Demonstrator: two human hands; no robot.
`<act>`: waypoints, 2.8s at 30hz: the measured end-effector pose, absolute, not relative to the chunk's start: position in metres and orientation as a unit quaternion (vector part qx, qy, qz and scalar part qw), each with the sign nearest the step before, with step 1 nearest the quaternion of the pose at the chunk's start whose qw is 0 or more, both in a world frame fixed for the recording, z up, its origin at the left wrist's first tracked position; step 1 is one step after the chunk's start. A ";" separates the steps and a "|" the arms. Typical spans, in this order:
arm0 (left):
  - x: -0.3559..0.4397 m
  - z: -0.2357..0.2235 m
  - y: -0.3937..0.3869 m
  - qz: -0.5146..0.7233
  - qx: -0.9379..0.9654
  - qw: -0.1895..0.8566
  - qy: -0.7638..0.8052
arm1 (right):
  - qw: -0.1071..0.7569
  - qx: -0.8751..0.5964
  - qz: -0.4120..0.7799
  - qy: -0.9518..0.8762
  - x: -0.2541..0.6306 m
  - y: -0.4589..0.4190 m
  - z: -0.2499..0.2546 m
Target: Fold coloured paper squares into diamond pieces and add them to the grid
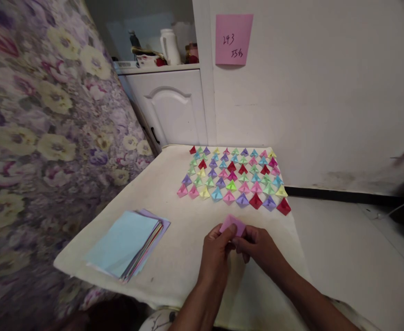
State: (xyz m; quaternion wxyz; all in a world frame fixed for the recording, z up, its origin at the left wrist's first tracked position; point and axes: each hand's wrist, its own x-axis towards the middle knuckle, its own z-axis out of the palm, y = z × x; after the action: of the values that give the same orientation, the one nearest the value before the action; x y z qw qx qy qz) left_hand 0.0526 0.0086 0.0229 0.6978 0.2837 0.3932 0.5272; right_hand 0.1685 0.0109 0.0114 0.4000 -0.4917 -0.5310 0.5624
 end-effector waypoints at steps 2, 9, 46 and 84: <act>0.052 0.023 0.008 0.527 0.287 0.697 0.391 | 0.398 -0.482 0.571 -0.531 0.170 0.011 0.012; 0.043 0.018 0.011 0.528 0.351 0.594 0.495 | 0.428 -0.508 0.494 -0.561 0.192 0.017 0.025; 0.052 0.024 0.000 0.430 0.360 0.662 0.497 | 0.438 -0.529 0.442 -0.577 0.195 0.018 0.029; 0.036 0.033 0.006 0.442 0.327 0.735 0.396 | 0.427 -0.360 0.298 -0.774 0.203 0.013 0.033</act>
State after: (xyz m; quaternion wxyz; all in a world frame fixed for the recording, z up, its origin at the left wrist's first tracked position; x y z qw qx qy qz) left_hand 0.0364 0.0064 0.0329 0.7352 0.3266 0.3962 0.4424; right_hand 0.2028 0.0131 0.0332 0.4269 -0.3601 -0.7740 0.2983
